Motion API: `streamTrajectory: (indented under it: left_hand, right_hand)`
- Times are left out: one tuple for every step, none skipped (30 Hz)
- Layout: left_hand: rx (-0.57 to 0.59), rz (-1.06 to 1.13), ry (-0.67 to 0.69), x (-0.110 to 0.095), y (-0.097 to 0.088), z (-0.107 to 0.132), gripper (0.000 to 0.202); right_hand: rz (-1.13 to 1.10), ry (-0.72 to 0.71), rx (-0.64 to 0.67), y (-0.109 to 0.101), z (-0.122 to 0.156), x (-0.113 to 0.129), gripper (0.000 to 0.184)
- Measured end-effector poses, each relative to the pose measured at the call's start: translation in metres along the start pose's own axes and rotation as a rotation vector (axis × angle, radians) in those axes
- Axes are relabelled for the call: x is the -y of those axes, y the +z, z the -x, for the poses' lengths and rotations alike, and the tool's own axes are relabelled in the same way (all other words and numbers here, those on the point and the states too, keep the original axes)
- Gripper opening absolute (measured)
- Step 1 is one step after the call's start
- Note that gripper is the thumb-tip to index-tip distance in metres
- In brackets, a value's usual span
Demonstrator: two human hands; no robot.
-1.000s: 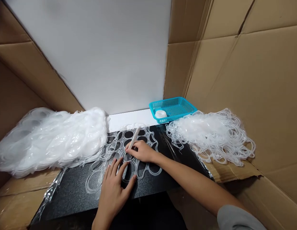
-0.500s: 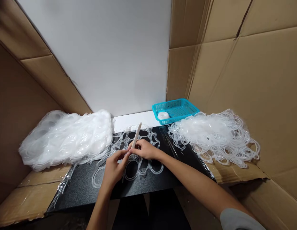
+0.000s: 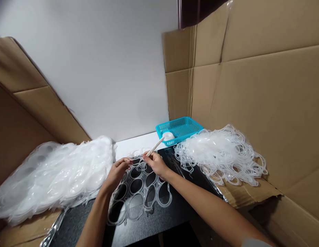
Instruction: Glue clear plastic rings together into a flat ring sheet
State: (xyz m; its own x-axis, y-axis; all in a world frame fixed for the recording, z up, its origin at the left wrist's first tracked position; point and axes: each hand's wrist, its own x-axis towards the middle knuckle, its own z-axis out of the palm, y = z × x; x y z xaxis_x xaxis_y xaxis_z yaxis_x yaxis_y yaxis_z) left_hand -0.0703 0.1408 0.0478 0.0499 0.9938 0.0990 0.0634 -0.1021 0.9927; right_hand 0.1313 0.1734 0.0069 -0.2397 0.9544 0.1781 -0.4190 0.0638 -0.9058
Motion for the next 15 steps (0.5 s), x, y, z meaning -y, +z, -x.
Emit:
streamTrajectory:
  left_hand:
    - [-0.009, 0.041, 0.011, 0.003, 0.005, -0.008, 0.036]
    - [-0.006, 0.067, 0.020, 0.008, 0.011, -0.014, 0.041]
    - [0.008, 0.071, 0.027, 0.015, 0.017, -0.017, 0.048]
    - [0.021, 0.056, 0.034, 0.021, 0.023, -0.019, 0.054]
    - [0.029, 0.033, 0.036, 0.028, 0.028, -0.018, 0.057]
    - [0.031, 0.014, 0.033, 0.034, 0.031, -0.017, 0.055]
    - [0.025, 0.001, 0.029, 0.039, 0.033, -0.016, 0.050]
    - [0.009, -0.006, 0.028, 0.042, 0.034, -0.014, 0.045]
    - [-0.016, -0.008, 0.029, 0.043, 0.033, -0.012, 0.041]
    - [-0.045, -0.008, 0.034, 0.043, 0.031, -0.010, 0.038]
    - [-0.076, -0.007, 0.043, 0.041, 0.029, -0.009, 0.036]
    - [-0.103, -0.002, 0.052, 0.039, 0.027, -0.008, 0.034]
    - [-0.120, 0.007, 0.058, 0.036, 0.025, -0.007, 0.032]
    - [-0.128, 0.021, 0.061, 0.034, 0.023, -0.006, 0.031]
    - [-0.128, 0.041, 0.059, 0.031, 0.022, -0.006, 0.031]
  right_hand:
    - [0.016, -0.023, -0.027, -0.001, -0.002, 0.001, 0.059]
    - [0.037, -0.043, -0.043, -0.002, -0.003, 0.001, 0.058]
    - [0.059, -0.055, -0.046, -0.003, -0.005, 0.002, 0.057]
    - [0.080, -0.059, -0.041, -0.004, -0.005, 0.002, 0.056]
    - [0.098, -0.056, -0.029, -0.005, -0.006, 0.002, 0.056]
    - [0.110, -0.050, -0.022, -0.005, -0.007, 0.002, 0.056]
    - [0.118, -0.043, -0.020, -0.006, -0.007, 0.001, 0.055]
    - [0.123, -0.035, -0.024, -0.006, -0.007, 0.001, 0.055]
    - [0.126, -0.029, -0.031, -0.006, -0.007, 0.001, 0.054]
    - [0.128, -0.023, -0.038, -0.007, -0.007, 0.000, 0.054]
    - [0.128, -0.015, -0.042, -0.007, -0.007, 0.000, 0.053]
    - [0.127, -0.006, -0.042, -0.007, -0.007, 0.000, 0.053]
    - [0.127, 0.003, -0.040, -0.007, -0.007, -0.001, 0.053]
    - [0.127, 0.010, -0.041, -0.007, -0.006, -0.001, 0.052]
    - [0.126, 0.015, -0.044, -0.007, -0.006, -0.001, 0.052]
